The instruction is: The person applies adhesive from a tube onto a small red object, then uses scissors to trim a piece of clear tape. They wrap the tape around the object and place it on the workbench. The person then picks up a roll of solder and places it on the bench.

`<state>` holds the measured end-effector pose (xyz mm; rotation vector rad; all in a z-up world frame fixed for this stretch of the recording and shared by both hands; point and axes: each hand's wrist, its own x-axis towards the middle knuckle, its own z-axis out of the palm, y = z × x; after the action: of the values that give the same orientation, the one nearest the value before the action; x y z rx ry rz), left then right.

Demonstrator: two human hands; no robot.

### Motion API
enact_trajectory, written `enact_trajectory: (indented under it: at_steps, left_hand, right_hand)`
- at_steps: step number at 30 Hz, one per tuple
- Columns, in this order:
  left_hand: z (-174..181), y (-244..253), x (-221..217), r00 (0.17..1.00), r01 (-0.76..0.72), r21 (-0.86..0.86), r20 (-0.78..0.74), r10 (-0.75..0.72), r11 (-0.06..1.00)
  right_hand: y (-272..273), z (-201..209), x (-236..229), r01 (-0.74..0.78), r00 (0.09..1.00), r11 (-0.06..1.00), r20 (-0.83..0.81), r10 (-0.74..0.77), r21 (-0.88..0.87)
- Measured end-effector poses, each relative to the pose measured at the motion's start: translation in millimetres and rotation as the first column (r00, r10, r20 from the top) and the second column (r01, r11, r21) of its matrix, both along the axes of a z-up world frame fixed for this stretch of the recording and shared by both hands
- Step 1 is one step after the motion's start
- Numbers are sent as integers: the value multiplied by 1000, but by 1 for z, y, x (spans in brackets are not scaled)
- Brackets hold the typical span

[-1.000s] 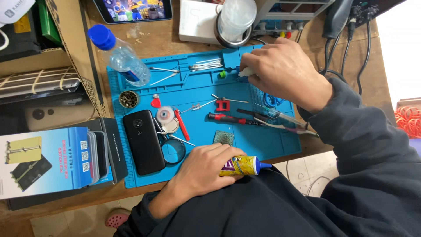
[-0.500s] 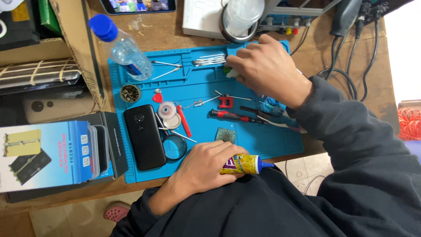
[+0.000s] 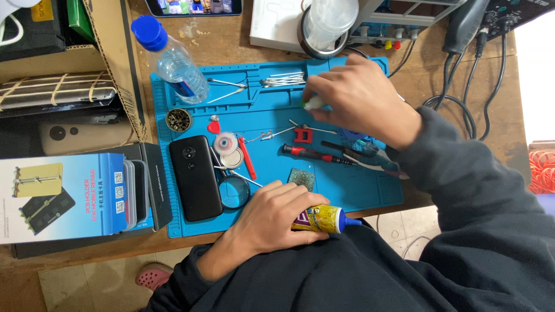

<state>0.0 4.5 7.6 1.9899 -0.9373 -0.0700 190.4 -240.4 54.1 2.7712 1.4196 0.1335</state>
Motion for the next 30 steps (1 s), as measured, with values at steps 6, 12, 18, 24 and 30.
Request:
enact_trajectory:
  at_steps: [6, 12, 18, 24, 30]
  left_hand:
    - [1, -3, 2, 974, -214, 50, 93, 209, 976]
    - [0, -3, -3, 953, -304, -211, -76, 295, 929]
    - [-4, -18, 0, 818, -361, -618, -570, -81, 698]
    - [-32, -17, -4, 746, -468, -648, -654, -124, 600]
    - [-35, -14, -4, 759, -502, -617, -650, -34, 606]
  right_hand:
    - [-4, 43, -51, 279, 778, 881, -627, 26, 382]
    - [-11, 36, -94, 257, 721, 784, -652, 234, 565]
    - [7, 21, -103, 288, 714, 667, -619, 329, 687]
    - [9, 16, -102, 180, 780, 676, -523, 345, 714]
    - [11, 31, -109, 106, 848, 752, -454, 273, 650]
